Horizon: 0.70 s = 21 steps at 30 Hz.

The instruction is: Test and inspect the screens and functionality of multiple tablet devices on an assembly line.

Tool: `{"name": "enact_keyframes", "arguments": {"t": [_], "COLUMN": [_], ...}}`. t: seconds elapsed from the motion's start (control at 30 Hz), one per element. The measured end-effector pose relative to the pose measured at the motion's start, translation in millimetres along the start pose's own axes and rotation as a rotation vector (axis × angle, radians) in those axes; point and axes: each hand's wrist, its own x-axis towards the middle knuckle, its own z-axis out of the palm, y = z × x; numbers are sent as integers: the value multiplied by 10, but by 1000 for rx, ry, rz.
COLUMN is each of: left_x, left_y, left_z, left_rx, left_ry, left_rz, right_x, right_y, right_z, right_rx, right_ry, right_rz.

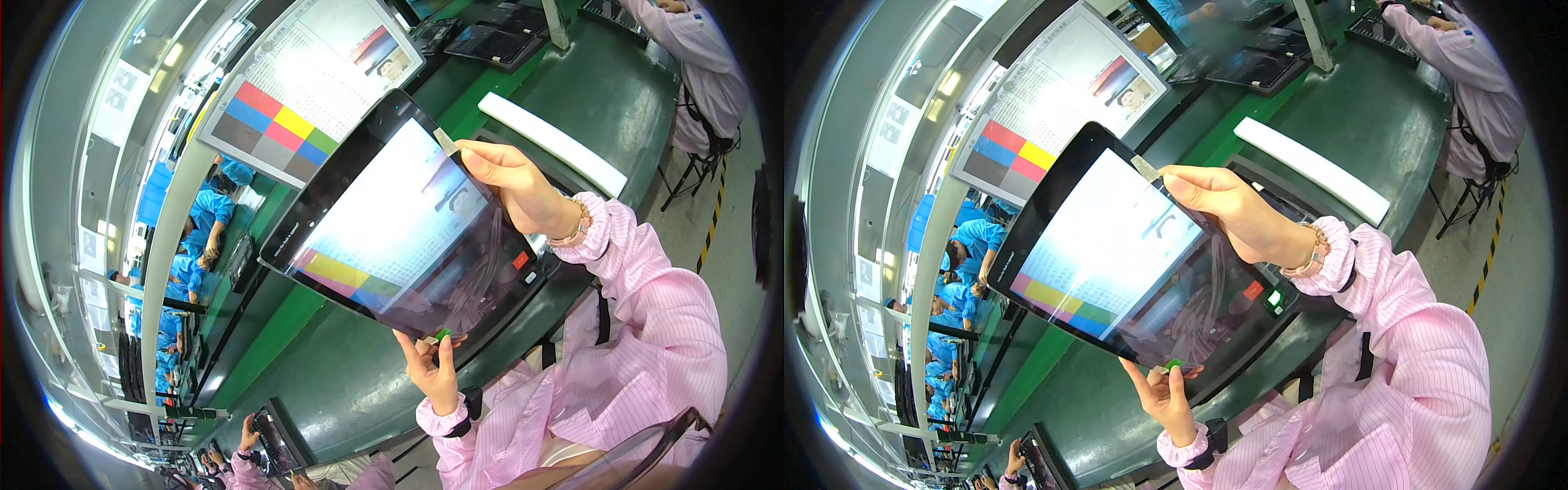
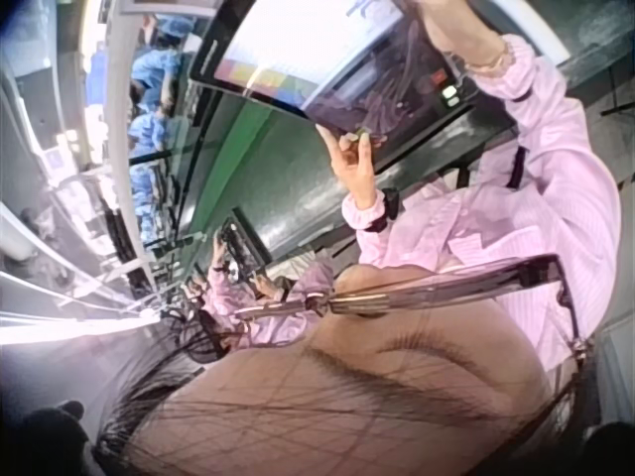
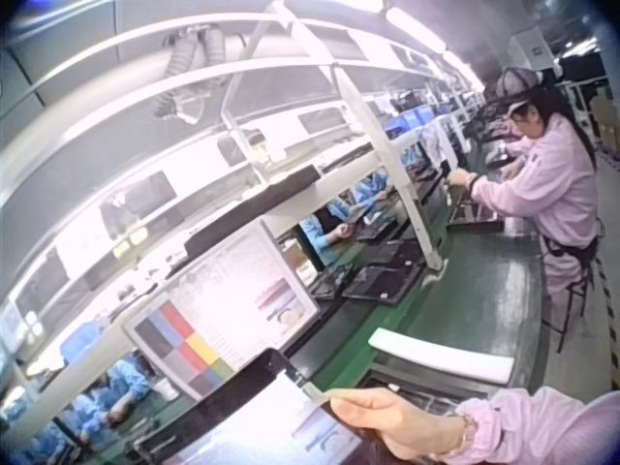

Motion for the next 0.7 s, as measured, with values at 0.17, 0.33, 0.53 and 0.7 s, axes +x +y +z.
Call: {"name": "enact_keyframes", "arguments": {"t": [0.17,0.33,0.53,0.7], "left_x": [-2,-8,-12,-17], "left_y": [3,-35,-106,-99], "left_z": [20,10,-70,-72], "left_rx": [-55,-29,146,153], "left_ry": [26,44,-15,2], "left_rz": [4,27,68,82], "right_x": [-1,-3,-1,-3], "right_y": [6,1,10,17], "right_z": [5,12,0,8], "right_rx": [7,61,70,68], "right_ry": [9,-18,-46,-48], "right_rz": [2,4,-14,-15]}}
